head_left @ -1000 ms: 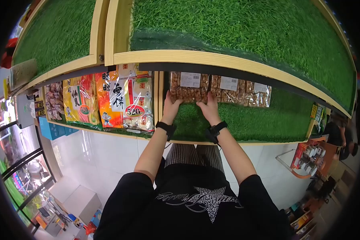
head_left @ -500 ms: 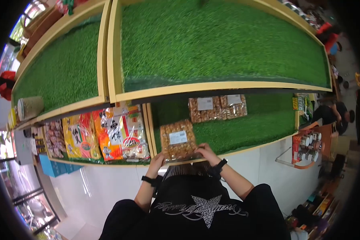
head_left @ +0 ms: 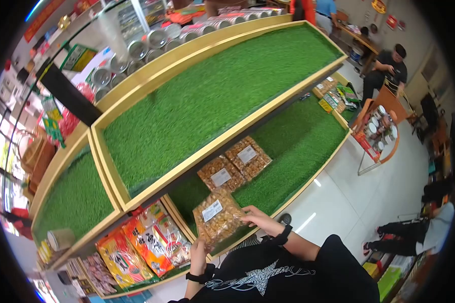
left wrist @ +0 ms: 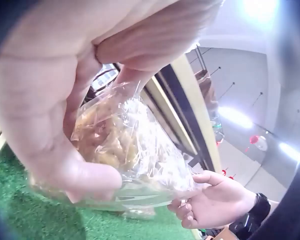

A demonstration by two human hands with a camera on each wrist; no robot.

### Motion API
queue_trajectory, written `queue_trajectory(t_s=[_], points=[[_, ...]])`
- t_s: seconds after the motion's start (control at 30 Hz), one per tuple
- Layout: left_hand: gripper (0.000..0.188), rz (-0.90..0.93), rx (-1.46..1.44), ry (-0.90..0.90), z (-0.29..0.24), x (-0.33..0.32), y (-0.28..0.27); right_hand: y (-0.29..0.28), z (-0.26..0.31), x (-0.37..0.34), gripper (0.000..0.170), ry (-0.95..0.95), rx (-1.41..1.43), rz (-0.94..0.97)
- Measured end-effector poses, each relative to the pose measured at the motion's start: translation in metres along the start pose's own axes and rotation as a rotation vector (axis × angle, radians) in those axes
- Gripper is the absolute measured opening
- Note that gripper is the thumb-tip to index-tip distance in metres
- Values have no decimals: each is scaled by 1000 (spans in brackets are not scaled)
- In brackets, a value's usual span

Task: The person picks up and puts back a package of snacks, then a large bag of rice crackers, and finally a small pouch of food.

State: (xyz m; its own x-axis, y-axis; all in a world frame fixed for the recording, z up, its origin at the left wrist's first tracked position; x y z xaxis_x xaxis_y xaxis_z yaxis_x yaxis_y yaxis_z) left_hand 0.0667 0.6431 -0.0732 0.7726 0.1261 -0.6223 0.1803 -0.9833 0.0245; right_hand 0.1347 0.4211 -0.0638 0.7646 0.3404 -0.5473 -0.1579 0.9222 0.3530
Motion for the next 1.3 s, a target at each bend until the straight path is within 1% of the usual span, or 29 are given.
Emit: queue_trajectory(t_s=[0.03,0.07,0.1,0.13,0.17,0.2,0.23,0.27,0.33,0.37,0.4,0.43,0.5,0.53,0.57,0.63,0.67,0.7,0.77,0.8,0.9,0.93,0.97,1.0,1.07,1.1,1.17,1.2,1.3], points=[[19,18,18,13,-11,-2,10,-8,13,-9,46,-60,20,-29],[19,27,95,100,-29,-3,22,-19,18,-15,41,-98,41,-67],[21,38,170,187,-48,-5,37,-30,22,-23,41,-117,52,-83],[26,95,148,215,-63,-9,55,-44,30,-32,39,-192,57,-112],[26,117,161,223,-74,-11,73,-57,38,-42,37,-264,60,-142],[29,133,183,313,-90,-13,92,-69,46,-55,31,-315,112,-181],[32,151,202,401,-105,-18,113,-80,53,-69,31,-328,119,-201],[37,220,227,415,-114,-20,133,-94,62,-87,29,-363,153,-256],[38,327,255,459,-121,-29,180,-125,68,-123,25,-425,261,-321],[39,390,257,495,-124,-35,207,-142,66,-140,25,-431,264,-347],[41,458,236,518,-127,-46,235,-158,68,-160,24,-493,286,-366],[41,482,233,516,-125,-54,258,-175,70,-181,24,-555,306,-382],[42,624,236,564,-121,-73,309,-202,70,-224,24,-579,282,-423],[45,700,240,549,-111,-77,331,-217,67,-244,26,-592,271,-450],[45,718,234,550,-104,-82,351,-233,63,-264,27,-604,259,-479],[48,844,257,473,-78,-95,395,-264,48,-298,30,-582,247,-538],[53,892,301,498,-70,-102,415,-278,44,-318,30,-612,224,-586],[53,914,302,484,-61,-107,432,-289,41,-336,30,-641,203,-633],[57,995,431,510,-46,-121,468,-309,35,-367,30,-659,208,-702],[63,1042,485,544,-40,-127,485,-322,27,-381,31,-660,205,-745],[65,1137,470,515,-34,-149,527,-346,25,-414,33,-659,228,-825],[67,1151,443,501,-31,-151,538,-351,29,-424,40,-682,246,-863],[66,1172,458,458,-31,-155,545,-355,31,-431,46,-703,264,-899],[66,1185,441,465,-32,-158,554,-360,31,-434,46,-689,273,-907],[66,1201,397,439,-35,-160,567,-368,34,-437,63,-710,309,-916],[66,1206,405,435,-35,-159,572,-373,31,-436,63,-710,317,-921],[65,1226,395,406,-37,-152,583,-382,30,-426,72,-677,275,-874],[65,1218,397,403,-36,-146,587,-385,32,-424,69,-697,278,-870],[66,1232,365,388,-36,-130,603,-399,41,-417,70,-721,264,-862]])
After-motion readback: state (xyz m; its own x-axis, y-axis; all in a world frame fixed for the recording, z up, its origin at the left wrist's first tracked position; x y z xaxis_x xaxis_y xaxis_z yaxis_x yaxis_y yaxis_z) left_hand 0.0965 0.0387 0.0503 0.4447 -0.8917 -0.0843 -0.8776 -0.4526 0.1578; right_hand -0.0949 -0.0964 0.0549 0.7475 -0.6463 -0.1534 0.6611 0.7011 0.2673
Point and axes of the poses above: each hand's wrist, its own x-axis towards the middle knuckle, its own y-axis out of the palm, z = x × y, the point moved 9 cm from there along x, towards the middle knuckle, and after that the axes turned 10 degrees about x, right-handed, at the moved point
